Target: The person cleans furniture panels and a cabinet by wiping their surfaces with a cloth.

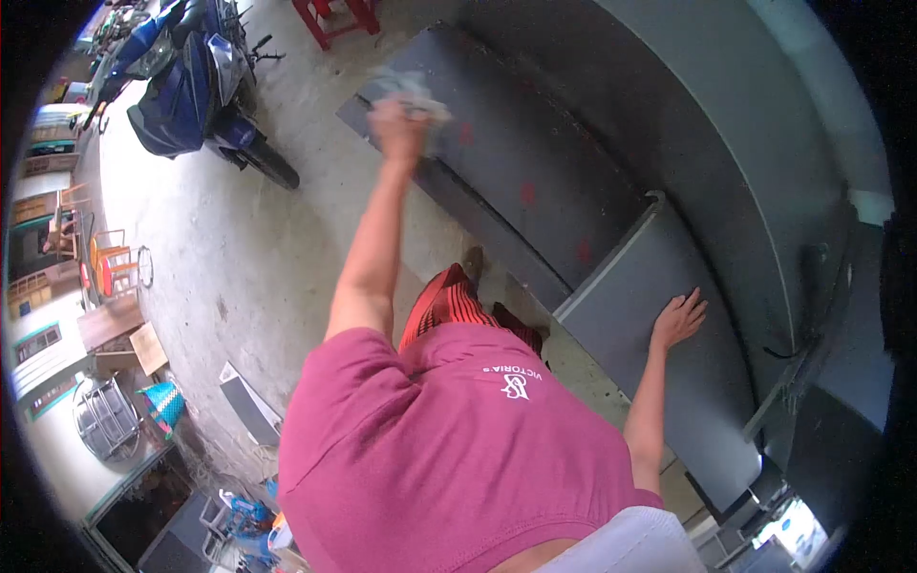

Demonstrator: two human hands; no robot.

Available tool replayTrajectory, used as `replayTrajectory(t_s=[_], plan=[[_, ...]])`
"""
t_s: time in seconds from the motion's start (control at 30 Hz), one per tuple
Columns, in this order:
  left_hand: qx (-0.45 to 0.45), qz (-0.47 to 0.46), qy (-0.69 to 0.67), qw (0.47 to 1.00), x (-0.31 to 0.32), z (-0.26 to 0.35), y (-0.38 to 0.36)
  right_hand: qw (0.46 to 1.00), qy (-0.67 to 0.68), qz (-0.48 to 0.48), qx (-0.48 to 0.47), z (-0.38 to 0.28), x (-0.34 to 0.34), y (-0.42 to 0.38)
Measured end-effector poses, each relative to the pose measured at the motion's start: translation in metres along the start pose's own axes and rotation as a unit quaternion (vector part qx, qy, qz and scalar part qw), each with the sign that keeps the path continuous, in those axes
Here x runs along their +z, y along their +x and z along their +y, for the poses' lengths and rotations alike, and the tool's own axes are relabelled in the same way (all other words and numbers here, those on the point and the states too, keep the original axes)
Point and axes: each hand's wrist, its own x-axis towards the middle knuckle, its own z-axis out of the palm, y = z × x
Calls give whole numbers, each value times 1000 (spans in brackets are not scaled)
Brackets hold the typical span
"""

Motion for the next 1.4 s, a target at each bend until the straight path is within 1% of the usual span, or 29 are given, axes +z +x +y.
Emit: replayTrajectory(t_s=[0.03, 0.07, 0.1, 0.17, 0.2, 0.3, 0.37, 0.4, 0.47, 0.5, 0.53, 0.57, 0.6, 0.67, 0.7, 0.77, 0.8, 0.83, 0.87, 0.93, 1.03, 1.13, 1.17, 1.2, 1.27, 1.3, 1.33, 1.37, 1.4], plan=[[107, -1, -76, 991, 18, 30, -14, 1000, -7, 10, -4, -3, 1, 2], [158, -24, -64, 985, 43, 70, -31, 1000, -5, 14, 0, -8, -3, 3], [167, -148, -33, 974, 50, 123, -50, 1000, -6, -9, 11, -10, -9, 3], [276, -256, -55, 925, 88, 186, -103, 1000, -4, -27, 15, -14, -14, 4], [318, -243, -112, 910, 95, 200, -123, 1000, -3, -3, -4, -12, -13, 3], [313, -227, -144, 911, 126, 206, -113, 1000, 8, 18, -19, -15, -14, 5], [326, -179, -50, 927, 130, 177, -70, 1000, -10, 11, -9, -11, -10, 4], [312, -205, -28, 927, 143, 150, -40, 1000, -9, 11, -9, -13, -9, 4], [265, -64, -13, 962, 145, 78, 22, 1000, -10, 15, -20, -12, -10, 4], [207, -98, 97, 968, 138, 37, 52, 1000, -10, 18, -23, -12, -11, 4], [151, -44, 193, 969, 117, 1, 77, 999, -25, 9, -18, -14, -9, 5], [81, -62, 168, 981, 92, -29, 103, 999, -40, 0, -11, -13, -8, 6], [-37, -73, 296, 952, 96, -67, 130, 999, -37, 5, -12, -14, -9, 7], [-69, 129, 273, 951, 57, -69, 158, 1000, -17, -1, -2, -17, -12, 7], [-71, 128, 273, 951, 66, -67, 168, 1000, -19, -1, -4, -17, -13, 7], [54, 115, 138, 982, 99, -58, 194, 999, -3, -37, 18, -20, -12, 6], [29, 40, 114, 992, 113, -32, 194, 999, -6, -39, 10, -18, -11, 6], [42, 44, 184, 981, 134, -11, 182, 999, -2, -42, 11, -15, -10, 6], [61, -10, 198, 978, 129, 15, 163, 999, 2, -45, 11, -16, -9, 8], [138, 11, 144, 980, 143, 23, 121, 999, 1, -50, 5, -19, -13, 6], [140, 37, 126, 981, 119, -19, 95, 1000, -2, -30, -3, -20, -5, 5], [56, -53, 288, 955, 71, -111, 87, 1000, -12, -5, -23, -12, 2, 9], [34, 70, 196, 977, 68, -166, 71, 999, -17, 4, -28, -12, 0, 8], [-108, -5, 14, 994, 41, -189, 62, 999, -13, 3, -35, -16, -10, 8], [-82, -23, 55, 995, -34, -159, 65, 999, 38, 19, -26, -31, -35, 9], [-89, 68, -130, 985, -8, -204, 51, 999, 49, 18, 11, -38, -38, 9], [-4, -8, 225, 974, -77, -80, 56, 998, 45, 20, 37, -41, -47, 10], [-28, -27, 160, 986, -54, -99, 46, 997, 67, -12, 26, -36, -57, 12], [29, -27, 129, 991, -15, -131, 26, 996, 62, 50, 34, -29, -43, 6]])
